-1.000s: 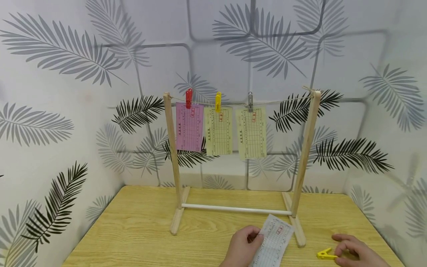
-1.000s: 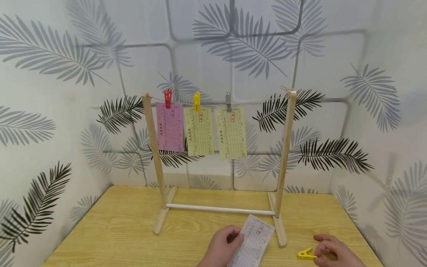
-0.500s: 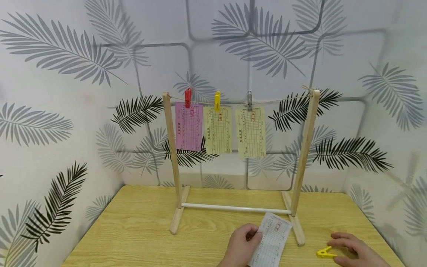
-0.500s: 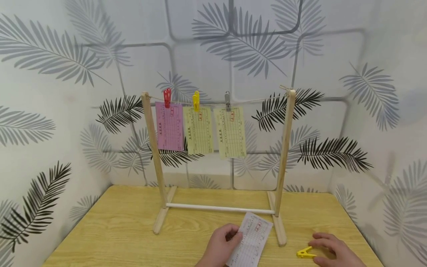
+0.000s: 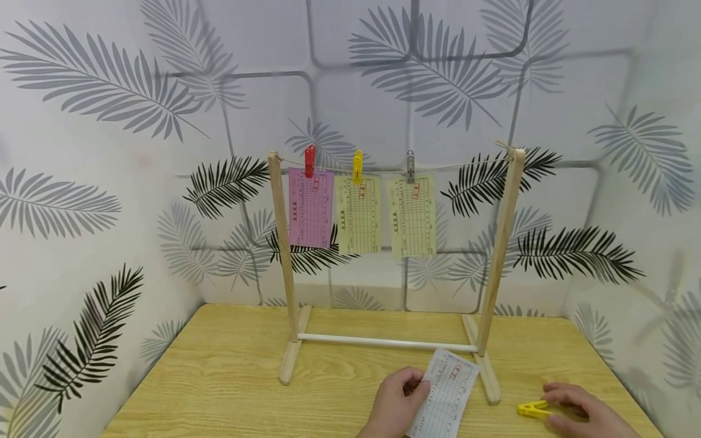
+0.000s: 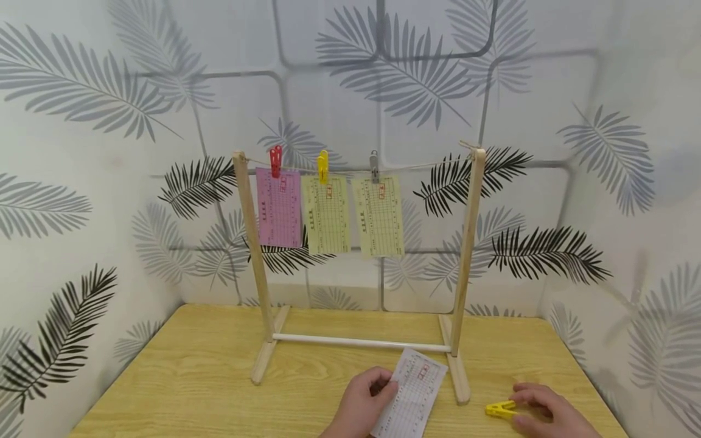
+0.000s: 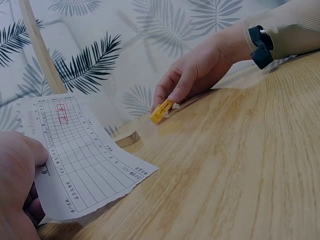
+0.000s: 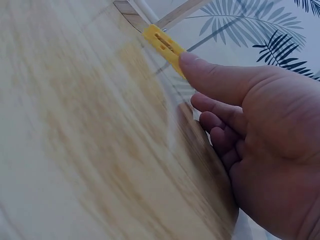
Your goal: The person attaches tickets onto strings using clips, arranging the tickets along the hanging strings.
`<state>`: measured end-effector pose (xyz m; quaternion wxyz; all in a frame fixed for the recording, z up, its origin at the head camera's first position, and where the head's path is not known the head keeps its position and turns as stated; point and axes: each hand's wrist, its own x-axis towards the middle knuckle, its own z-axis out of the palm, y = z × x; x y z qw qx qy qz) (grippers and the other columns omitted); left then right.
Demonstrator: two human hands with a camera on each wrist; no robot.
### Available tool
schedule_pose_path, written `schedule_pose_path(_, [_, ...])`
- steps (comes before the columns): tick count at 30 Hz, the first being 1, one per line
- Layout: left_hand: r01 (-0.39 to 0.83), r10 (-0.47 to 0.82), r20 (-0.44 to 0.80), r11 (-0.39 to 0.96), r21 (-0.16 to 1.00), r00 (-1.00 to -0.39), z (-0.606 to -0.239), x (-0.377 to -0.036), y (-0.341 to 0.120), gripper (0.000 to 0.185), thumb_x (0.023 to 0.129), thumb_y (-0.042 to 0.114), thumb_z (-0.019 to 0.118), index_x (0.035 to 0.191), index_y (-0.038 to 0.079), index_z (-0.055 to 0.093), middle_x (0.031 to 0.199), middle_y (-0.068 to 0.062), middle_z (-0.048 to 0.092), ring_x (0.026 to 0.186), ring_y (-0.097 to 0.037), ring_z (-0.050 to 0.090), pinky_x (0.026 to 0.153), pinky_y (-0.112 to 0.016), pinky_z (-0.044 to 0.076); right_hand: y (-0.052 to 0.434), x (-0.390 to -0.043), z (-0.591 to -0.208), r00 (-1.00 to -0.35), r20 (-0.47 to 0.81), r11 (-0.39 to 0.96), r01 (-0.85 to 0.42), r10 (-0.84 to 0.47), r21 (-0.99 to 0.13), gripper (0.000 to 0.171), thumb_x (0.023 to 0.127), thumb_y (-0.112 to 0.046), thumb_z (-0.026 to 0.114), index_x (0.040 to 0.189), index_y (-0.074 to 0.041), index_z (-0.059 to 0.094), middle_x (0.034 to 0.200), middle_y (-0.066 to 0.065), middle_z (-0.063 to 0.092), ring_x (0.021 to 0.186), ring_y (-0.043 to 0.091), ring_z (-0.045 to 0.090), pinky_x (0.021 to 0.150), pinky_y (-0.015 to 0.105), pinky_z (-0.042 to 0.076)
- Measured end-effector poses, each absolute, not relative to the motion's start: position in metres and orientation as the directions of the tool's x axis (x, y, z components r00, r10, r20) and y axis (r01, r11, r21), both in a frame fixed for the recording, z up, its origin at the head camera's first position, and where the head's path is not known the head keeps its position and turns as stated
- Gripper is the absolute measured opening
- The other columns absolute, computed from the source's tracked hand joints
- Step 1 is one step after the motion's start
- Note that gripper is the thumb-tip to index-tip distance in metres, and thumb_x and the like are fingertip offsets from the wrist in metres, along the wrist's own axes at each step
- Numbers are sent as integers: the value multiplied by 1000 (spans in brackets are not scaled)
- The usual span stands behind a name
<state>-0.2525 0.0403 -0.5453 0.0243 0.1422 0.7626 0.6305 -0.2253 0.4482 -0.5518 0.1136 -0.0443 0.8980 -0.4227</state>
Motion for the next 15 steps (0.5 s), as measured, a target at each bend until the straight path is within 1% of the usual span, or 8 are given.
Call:
schedule_pose_path(3, [180,253,134,169,969,-958,-545,-253,40,7,106,16,76,101,12,79,87,11,67,78,-7,59,73,-24,49,442,-225,-551,-982,-166,626,72,-94,-776,53,108,-34,74,140,8,64,149,36,58,129,45,65,84,28,58])
schedule_pose_path(6, [173,256,126,170,970,-958,-544,-253,40,8,106,17,75,102,12,79,87,11,67,79,-7,59,73,-25,49,439,-225,-552,-986,-166,623,118,-19,-773,56,104,-35,80,135,10,66,143,33,64,118,36,71,83,34,61])
schedule_pose_path(10, [173,255,126,172,970,-959,-545,-253,40,7,106,17,76,101,13,79,87,11,67,79,-7,59,74,-25,49,438,-225,-552,-979,-197,581,186,44,-793,59,101,-37,84,132,10,68,132,26,72,111,31,74,83,39,62])
schedule_pose_path(15, [167,247,120,181,969,-962,-545,-252,39,8,106,18,76,101,13,79,87,11,68,78,-8,59,73,-25,49,439,-223,-551,-969,-230,492,242,84,-837,57,100,-31,85,133,12,67,117,11,77,101,22,74,81,38,62])
